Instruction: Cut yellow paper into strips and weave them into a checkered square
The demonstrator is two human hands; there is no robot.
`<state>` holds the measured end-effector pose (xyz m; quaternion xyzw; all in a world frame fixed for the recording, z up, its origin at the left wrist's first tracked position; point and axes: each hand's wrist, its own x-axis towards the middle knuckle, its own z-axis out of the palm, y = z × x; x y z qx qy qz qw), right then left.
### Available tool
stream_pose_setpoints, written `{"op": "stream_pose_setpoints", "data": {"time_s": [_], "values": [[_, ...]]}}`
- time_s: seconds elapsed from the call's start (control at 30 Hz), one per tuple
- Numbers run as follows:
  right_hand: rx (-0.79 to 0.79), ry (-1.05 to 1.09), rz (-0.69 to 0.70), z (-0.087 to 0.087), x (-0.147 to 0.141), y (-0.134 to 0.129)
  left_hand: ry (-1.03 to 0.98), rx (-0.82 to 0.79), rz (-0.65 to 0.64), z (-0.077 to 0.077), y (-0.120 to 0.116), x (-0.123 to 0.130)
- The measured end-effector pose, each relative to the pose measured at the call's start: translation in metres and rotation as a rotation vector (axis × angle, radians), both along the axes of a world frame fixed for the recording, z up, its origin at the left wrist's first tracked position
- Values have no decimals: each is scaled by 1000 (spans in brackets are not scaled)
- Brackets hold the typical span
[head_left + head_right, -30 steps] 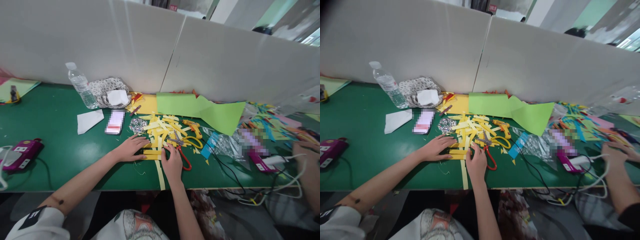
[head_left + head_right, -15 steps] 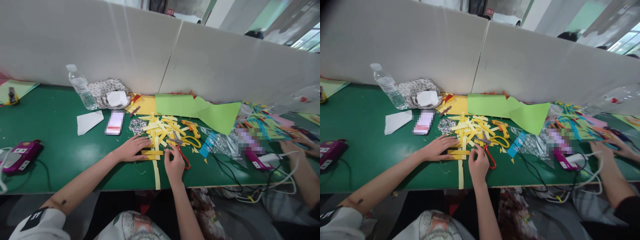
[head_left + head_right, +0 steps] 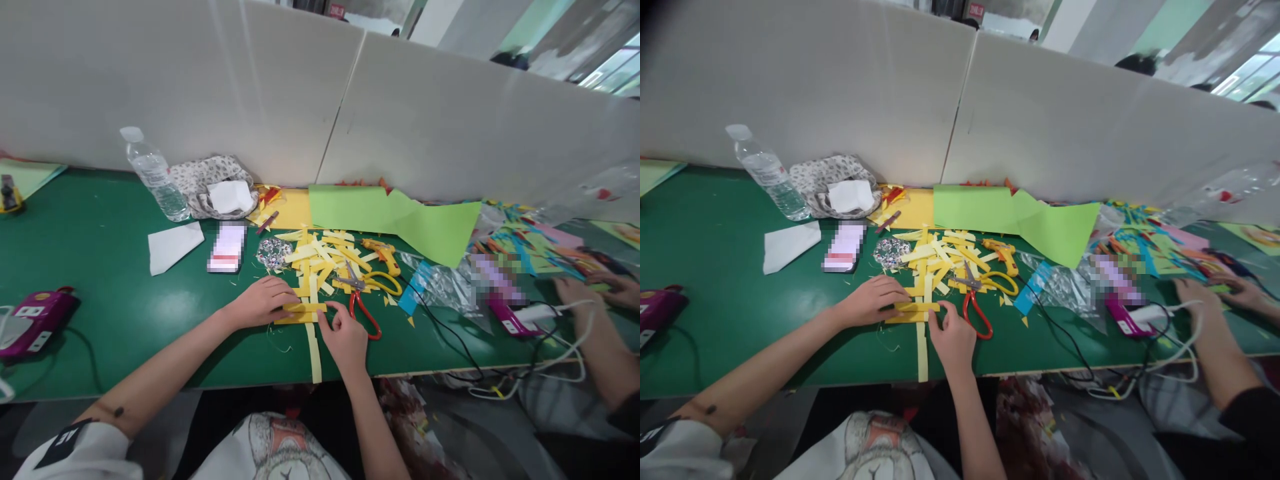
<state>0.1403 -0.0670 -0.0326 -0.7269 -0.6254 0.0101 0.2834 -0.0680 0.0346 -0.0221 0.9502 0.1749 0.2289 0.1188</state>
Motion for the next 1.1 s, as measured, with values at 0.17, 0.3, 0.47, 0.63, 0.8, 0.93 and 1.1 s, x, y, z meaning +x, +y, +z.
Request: {"op": "stream_pose_setpoints", "data": {"time_s": [0.17,0.3,0.47,0.63,0.8,0.93,1.1], "values": [[40,12,112,5,1,-3,157,0,-84,7,-2,3],[28,21,220,8,1,-2,192,16,-49,4,-1,4],[-1,29,179,5,0,1,223,21,-45,1,0,3],[22,36,177,6,-1,1,217,-1,-57,2,1,1],[88,-64,253,5,-2,3,194,-37,-90,5,1,0],[41,-64,256,0,0,4,170,-76,-77,7,-2,1],[-61,-58,302,1,0,6,160,-98,110,6,-4,2]]}}
